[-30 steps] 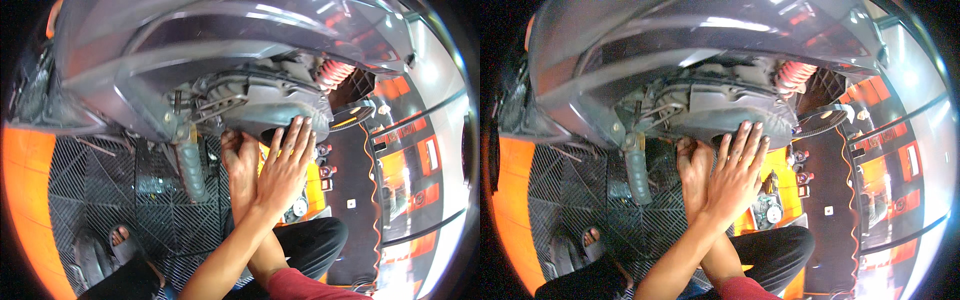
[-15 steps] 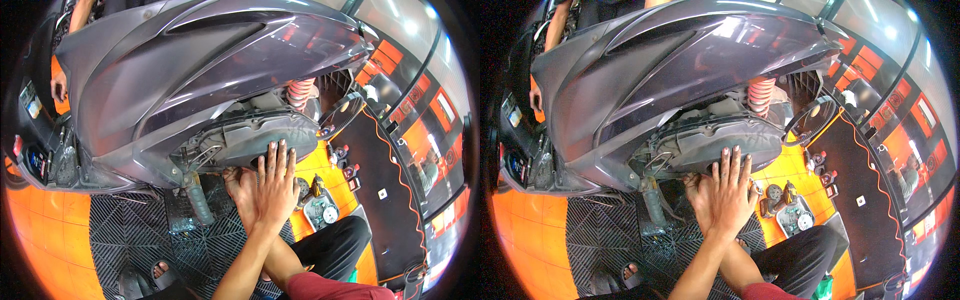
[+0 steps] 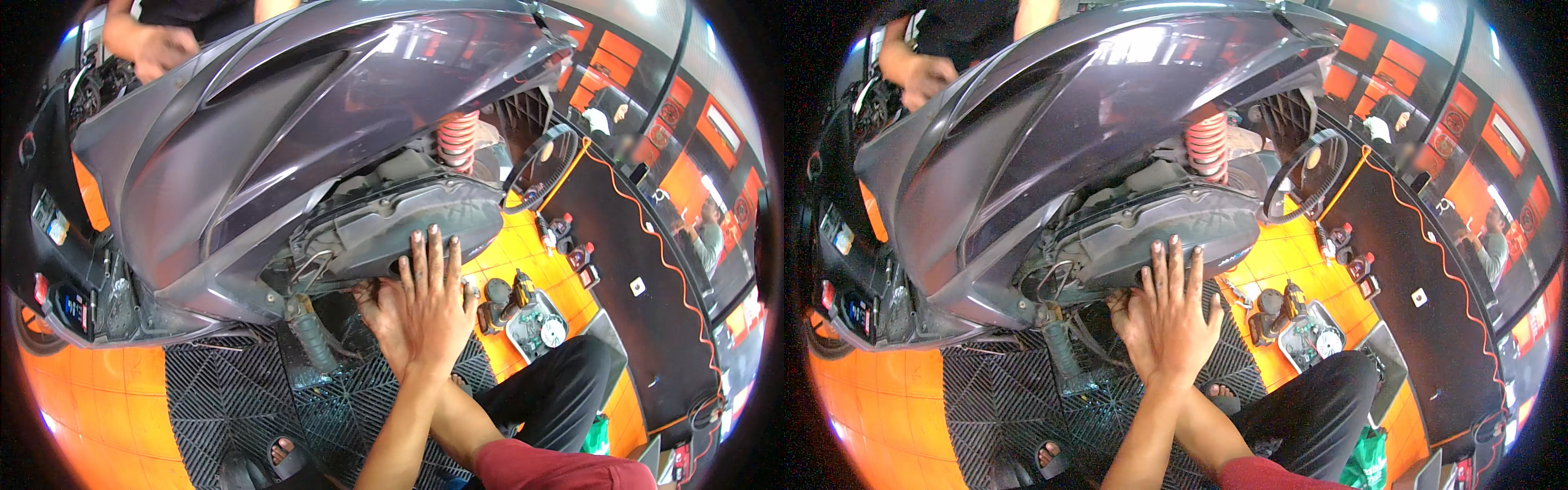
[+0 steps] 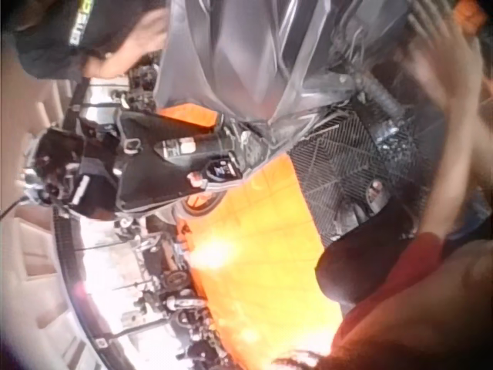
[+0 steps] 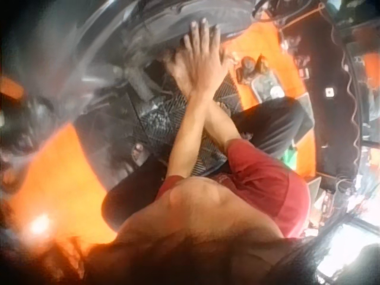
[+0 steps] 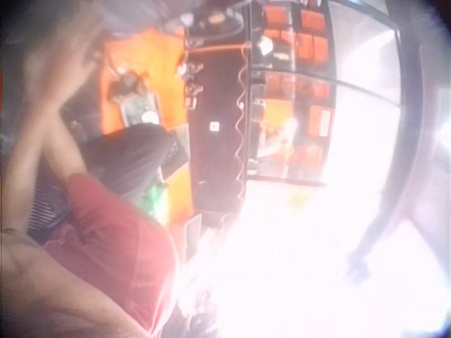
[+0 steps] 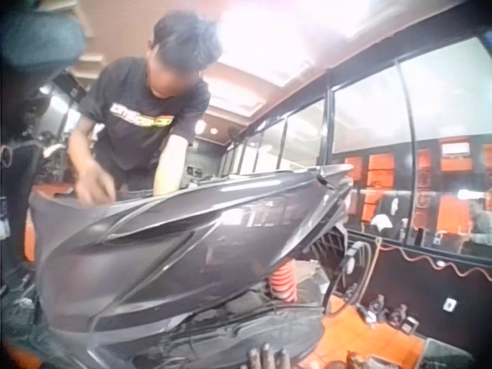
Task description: The person removes motorcycle transmission components, handles small parts from a metal tray on the floor, and uses a screwdriver to secure the outer CVT cover back onto the engine.
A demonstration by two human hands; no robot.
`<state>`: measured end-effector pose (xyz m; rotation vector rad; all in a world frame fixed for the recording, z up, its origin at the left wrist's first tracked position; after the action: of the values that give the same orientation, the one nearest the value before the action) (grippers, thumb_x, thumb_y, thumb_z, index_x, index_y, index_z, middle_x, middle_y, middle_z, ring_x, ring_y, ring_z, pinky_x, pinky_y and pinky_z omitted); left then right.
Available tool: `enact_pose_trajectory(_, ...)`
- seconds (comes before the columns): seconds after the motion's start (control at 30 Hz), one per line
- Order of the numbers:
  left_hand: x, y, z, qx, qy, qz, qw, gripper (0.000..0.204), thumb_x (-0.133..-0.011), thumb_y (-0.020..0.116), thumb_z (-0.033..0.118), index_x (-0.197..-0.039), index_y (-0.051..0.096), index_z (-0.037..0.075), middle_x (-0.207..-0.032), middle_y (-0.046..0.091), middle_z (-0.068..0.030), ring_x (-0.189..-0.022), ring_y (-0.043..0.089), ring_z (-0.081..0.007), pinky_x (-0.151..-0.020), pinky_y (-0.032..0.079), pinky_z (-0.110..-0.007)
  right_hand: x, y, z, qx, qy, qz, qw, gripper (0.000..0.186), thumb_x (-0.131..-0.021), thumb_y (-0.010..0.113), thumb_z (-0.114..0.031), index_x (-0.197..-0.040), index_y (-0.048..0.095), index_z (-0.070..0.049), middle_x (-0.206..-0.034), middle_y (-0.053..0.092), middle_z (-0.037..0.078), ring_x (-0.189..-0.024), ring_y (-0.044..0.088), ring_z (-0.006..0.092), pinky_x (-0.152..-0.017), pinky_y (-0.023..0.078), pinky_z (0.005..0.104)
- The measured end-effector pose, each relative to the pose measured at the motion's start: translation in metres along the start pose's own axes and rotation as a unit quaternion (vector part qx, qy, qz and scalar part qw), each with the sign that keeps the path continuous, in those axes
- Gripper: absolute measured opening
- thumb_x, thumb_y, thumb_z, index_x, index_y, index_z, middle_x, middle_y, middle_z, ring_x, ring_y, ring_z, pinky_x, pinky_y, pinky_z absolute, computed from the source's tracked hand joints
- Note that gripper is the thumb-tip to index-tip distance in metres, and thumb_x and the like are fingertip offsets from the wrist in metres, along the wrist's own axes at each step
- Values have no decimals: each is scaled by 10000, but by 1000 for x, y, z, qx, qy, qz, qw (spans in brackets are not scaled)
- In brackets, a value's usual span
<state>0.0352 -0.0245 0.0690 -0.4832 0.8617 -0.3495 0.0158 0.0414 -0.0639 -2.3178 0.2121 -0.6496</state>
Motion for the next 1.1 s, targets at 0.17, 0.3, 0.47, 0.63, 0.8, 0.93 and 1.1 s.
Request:
enact_pose_trajectory(0.17,-1,10,6,-27,-5,2,1000,654,-886,564,289,-1469,373,63,-1580,230,-187,-1479,151,-376,-1188,130,-519,16,1,0,105,-12,-77,991,499,-926,594,-426,-1147,633,20,-1067,664,173,-947,649,279,-798,534,393)
enact_pose_trajectory(0.3,-4,-4,18,-72,0,27,997,673,-827,640,253,-1428,417,50,-1575,227,-191,-1475,134,-395,-1182,153,-551,37,12,-18,224,-55,-175,957,511,-924,597,-438,-1143,636,22,-1059,667,175,-938,654,280,-789,539,395)
enact_pose_trajectory(0.47,-8,24,8,-91,33,117,988,572,-868,621,237,-1400,463,102,-1545,327,-147,-1446,245,-364,-1147,195,-520,91,-19,-15,330,-58,-310,890,526,-921,600,-453,-1138,640,25,-1049,671,178,-926,660,282,-778,544,397)
enact_pose_trajectory(0.63,-7,32,-13,-162,72,144,974,555,-902,625,268,-1417,456,147,-1538,349,-102,-1440,262,-338,-1133,176,-533,122,-106,49,266,-25,-444,855,540,-919,604,-468,-1133,643,27,-1039,675,180,-914,666,284,-767,549,399)
enact_pose_trajectory(0.8,-13,44,-18,-196,122,174,957,554,-923,639,304,-1378,444,53,-1528,322,-141,-1436,226,-354,-1177,146,-504,139,-281,162,-93,42,-182,978,397,-887,627,-375,-1073,655,-25,-925,716,79,-891,672,170,-795,514,325)
enact_pose_trajectory(0.93,-15,60,-31,-226,137,184,947,602,-917,670,260,-1364,375,-15,-1494,302,-172,-1410,242,-341,-1174,211,-501,128,-365,342,79,38,188,978,384,-825,693,-363,-1027,677,-37,-875,693,111,-814,665,218,-686,514,364)
enact_pose_trajectory(1.1,-1,50,-63,-312,125,194,921,602,-946,622,228,-1404,308,-8,-1450,295,-215,-1337,343,-375,-1085,359,-507,125,-259,570,233,153,-13,960,584,-717,799,-293,-1225,601,-84,-1023,691,138,-939,659,327,-794,517,447)
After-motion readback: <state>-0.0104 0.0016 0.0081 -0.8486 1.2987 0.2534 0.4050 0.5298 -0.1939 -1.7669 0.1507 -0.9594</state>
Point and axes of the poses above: each hand's wrist, its own x-axis away from the middle knuckle, its own y-axis out of the palm, z = x × y, the point moved 3 cm from there along -x, towards the middle knuckle
